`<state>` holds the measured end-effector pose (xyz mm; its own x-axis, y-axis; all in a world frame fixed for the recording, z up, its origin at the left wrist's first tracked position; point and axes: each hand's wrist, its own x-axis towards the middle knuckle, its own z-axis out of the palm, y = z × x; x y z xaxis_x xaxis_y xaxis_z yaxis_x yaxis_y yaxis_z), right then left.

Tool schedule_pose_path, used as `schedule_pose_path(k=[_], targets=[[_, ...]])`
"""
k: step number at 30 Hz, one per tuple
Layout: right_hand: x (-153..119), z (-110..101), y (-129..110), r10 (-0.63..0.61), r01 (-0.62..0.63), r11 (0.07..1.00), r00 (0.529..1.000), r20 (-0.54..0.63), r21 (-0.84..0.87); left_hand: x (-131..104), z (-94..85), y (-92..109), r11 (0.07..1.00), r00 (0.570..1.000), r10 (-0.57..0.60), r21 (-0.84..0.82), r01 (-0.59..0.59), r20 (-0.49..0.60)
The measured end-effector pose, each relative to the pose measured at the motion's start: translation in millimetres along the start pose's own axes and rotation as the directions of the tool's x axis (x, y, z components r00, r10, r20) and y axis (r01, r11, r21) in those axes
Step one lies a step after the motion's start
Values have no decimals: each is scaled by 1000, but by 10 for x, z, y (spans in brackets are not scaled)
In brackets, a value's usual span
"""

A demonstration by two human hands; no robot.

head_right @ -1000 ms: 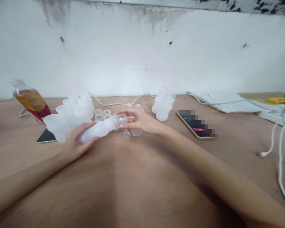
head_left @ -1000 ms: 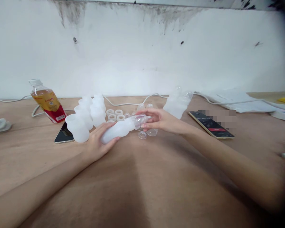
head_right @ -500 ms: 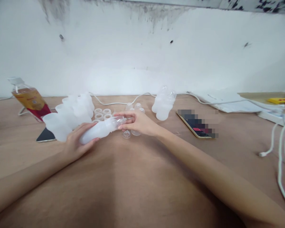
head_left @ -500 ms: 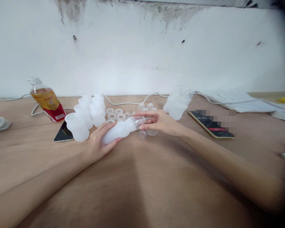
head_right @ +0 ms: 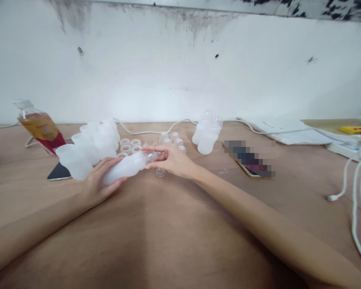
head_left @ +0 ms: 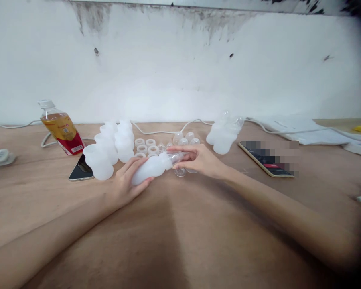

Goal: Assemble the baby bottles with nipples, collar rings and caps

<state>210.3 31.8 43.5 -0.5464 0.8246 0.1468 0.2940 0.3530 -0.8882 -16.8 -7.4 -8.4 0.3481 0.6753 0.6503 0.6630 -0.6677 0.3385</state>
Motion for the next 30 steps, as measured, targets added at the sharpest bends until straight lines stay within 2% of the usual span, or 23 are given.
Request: schedule_pose_path(k=[9, 12, 15, 18, 20, 21, 23, 25, 26, 28, 30], targets=[[6, 6, -4, 10, -10, 1000, 1000, 6, -29, -9, 8, -18, 1000, 1000, 2, 6, -2, -12], [-8, -30, -67, -48, 52, 995, 998, 52, -85, 7, -11, -8, 999, 999, 32, -26, -32, -5], [-52, -159, -221, -132, 144, 970, 989, 73, -196, 32, -23, 8, 994, 996, 87, -73, -85, 23], [-140, -390, -437, -164, 144, 945, 985, -44, -295, 47, -7, 12, 983, 991, 131, -128, -129, 8], [-216, -573, -571, -158, 87, 936, 970, -185, -342, 50, 13, 6, 978, 992, 124, -168, -125, -17], [-255, -666, -624, -170, 52, 919, 947, -272, -392, 50, 21, 2, 976, 993, 114, -185, -118, -29], [-327, -844, -691, -169, -114, 837, 877, -451, -536, 50, 31, -3, 974, 994, 106, -199, -111, -35], [-381, -1007, -698, -146, -341, 668, 811, -566, -661, 51, 30, -3, 974, 994, 106, -196, -110, -31], [-398, -1080, -679, -115, -436, 565, 799, -590, -700, 51, 26, -2, 976, 994, 107, -190, -110, -27], [-413, -1206, -605, -10, -546, 395, 801, -598, -739, 52, 16, 3, 979, 994, 111, -171, -112, -17], [-404, -1295, -503, 112, -593, 320, 798, -592, -739, 53, 8, 12, 982, 993, 116, -152, -116, -6]])
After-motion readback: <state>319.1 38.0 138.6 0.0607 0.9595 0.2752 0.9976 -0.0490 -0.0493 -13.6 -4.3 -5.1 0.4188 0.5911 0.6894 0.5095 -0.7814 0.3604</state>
